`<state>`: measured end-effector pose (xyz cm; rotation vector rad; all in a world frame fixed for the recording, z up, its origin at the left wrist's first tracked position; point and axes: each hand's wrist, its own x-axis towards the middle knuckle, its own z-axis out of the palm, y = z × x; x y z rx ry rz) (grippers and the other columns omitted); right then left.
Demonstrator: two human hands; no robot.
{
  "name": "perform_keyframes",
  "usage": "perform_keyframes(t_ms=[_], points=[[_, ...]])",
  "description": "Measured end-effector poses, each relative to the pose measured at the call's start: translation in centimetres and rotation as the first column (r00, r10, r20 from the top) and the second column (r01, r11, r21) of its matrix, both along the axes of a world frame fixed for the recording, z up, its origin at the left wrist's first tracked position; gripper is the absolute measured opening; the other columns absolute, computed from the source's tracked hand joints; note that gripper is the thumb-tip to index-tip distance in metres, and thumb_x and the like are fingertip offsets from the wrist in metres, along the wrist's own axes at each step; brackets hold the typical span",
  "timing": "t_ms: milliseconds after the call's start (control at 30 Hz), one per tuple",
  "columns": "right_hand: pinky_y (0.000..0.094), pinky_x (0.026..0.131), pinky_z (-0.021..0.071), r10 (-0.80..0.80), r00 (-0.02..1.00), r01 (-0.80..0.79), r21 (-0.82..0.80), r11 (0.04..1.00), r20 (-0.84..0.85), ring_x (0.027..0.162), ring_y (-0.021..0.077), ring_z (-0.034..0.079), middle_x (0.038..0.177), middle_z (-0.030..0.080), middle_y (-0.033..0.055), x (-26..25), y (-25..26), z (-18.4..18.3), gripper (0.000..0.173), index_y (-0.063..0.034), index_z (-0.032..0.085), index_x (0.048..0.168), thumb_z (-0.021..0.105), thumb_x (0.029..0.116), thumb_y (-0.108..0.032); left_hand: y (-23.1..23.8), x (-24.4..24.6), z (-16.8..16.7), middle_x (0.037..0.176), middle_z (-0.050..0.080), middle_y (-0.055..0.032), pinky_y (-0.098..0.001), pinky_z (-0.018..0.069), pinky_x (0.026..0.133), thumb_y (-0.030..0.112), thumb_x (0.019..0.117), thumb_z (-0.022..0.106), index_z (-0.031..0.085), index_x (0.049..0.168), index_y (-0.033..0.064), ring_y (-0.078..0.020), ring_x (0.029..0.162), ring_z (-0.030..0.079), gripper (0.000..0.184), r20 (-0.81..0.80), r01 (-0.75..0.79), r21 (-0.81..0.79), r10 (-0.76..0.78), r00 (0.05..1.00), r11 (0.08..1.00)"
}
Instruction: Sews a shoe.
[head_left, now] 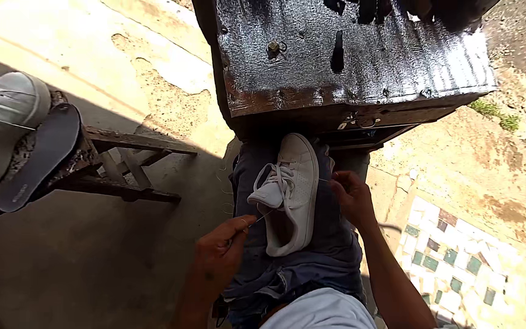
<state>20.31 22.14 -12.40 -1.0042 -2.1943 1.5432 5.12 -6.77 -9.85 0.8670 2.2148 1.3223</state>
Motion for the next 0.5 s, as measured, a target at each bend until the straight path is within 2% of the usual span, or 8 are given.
perform_keyframes(t_ms=[33,67,100,133,200,300,367,500], points=[[0.0352,0.060,0.0504,0.004,0.989,-0.027,0.146,0.989,0.151,0.065,0.0138,0.056,0.085,0.062,0.0021,-0.5,-0.5,-0.2,0.039,-0.0076,0.067,0.119,0.076,0.0926,-0.036,0.5,0.1,-0.1,0.123,0.074,-0.0027,-0.0376,0.0575,0.088,0.019,0.1035,0.048,0.076,0.119,0.0131,-0.0133,0.107,0.072,0.032,-0.176,0.030,-0.180,-0.062,0.982,0.983],[0.0420,0.061,0.0510,-0.010,0.970,-0.054,0.255,0.966,0.243,0.068,0.0190,0.057,0.088,0.062,0.0061,-0.9,-1.2,-0.4,0.054,-0.0060,0.068,0.118,0.080,0.0859,-0.047,1.0,0.2,-0.5,0.122,0.074,-0.0075,-0.0501,0.0546,0.091,0.020,0.1041,0.047,0.076,0.120,0.0115,-0.0230,0.110,0.072,0.034,-0.284,0.043,-0.281,-0.126,0.951,0.959],[0.0465,0.060,0.0515,-0.038,0.956,-0.062,0.330,0.942,0.290,0.069,0.0233,0.060,0.091,0.064,0.0097,-1.4,-1.8,-0.7,0.062,-0.0045,0.068,0.114,0.082,0.0802,-0.054,1.2,0.4,-1.2,0.112,0.076,-0.0106,-0.0559,0.0533,0.088,0.021,0.1040,0.047,0.077,0.116,0.0100,-0.0292,0.104,0.072,0.034,-0.344,0.053,-0.335,-0.175,0.922,0.941],[0.0490,0.060,0.0517,-0.067,0.947,-0.056,0.366,0.929,0.314,0.070,0.0260,0.062,0.093,0.065,0.0115,-1.9,-2.3,-0.8,0.065,-0.0037,0.068,0.109,0.084,0.0769,-0.058,1.1,0.5,-1.8,0.101,0.075,-0.0110,-0.0561,0.0531,0.083,0.024,0.1033,0.046,0.077,0.109,0.0090,-0.0306,0.094,0.072,0.034,-0.369,0.066,-0.361,-0.207,0.906,0.930],[0.0499,0.060,0.0519,-0.100,0.940,-0.035,0.383,0.923,0.326,0.072,0.0273,0.063,0.092,0.065,0.0120,-2.8,-2.5,-1.1,0.065,-0.0029,0.067,0.102,0.085,0.0749,-0.060,0.7,1.0,-2.9,0.083,0.069,-0.0084,-0.0503,0.0516,0.074,0.031,0.1027,0.043,0.073,0.093,0.0084,-0.0269,0.080,0.068,0.040,-0.362,0.084,-0.369,-0.227,0.904,0.926],[0.0487,0.059,0.0511,-0.098,0.938,-0.038,0.380,0.924,0.333,0.070,0.0263,0.063,0.088,0.064,0.0107,-3.0,-2.5,-1.5,0.063,-0.0037,0.065,0.096,0.084,0.0753,-0.061,-0.8,2.2,-4.5,0.063,0.057,-0.0063,-0.0448,0.0461,0.062,0.038,0.1030,0.042,0.058,0.067,0.0099,-0.0239,0.061,0.060,0.049,-0.392,0.063,-0.345,-0.205,0.897,0.936],[0.0475,0.057,0.0495,-0.087,0.935,-0.052,0.375,0.926,0.344,0.068,0.0250,0.061,0.085,0.062,0.0094,-3.2,-2.3,-1.6,0.062,-0.0048,0.064,0.093,0.083,0.0756,-0.061,-2.3,2.9,-5.3,0.056,0.052,-0.0055,-0.0424,0.0437,0.057,0.039,0.1035,0.043,0.051,0.060,0.0108,-0.0224,0.055,0.056,0.052,-0.412,0.039,-0.328,-0.180,0.893,0.944],[0.0483,0.060,0.0499,-0.044,0.928,-0.093,0.344,0.934,0.370,0.070,0.0255,0.062,0.086,0.064,0.0096,-3.3,-2.3,-1.5,0.058,-0.0044,0.065,0.093,0.082,0.0795,-0.058,-4.5,4.9,-5.2,0.052,0.048,-0.0034,-0.0386,0.0418,0.053,0.036,0.1037,0.043,0.046,0.056,0.0124,-0.0193,0.051,0.053,0.053,-0.391,0.057,-0.286,-0.171,0.904,0.957]])
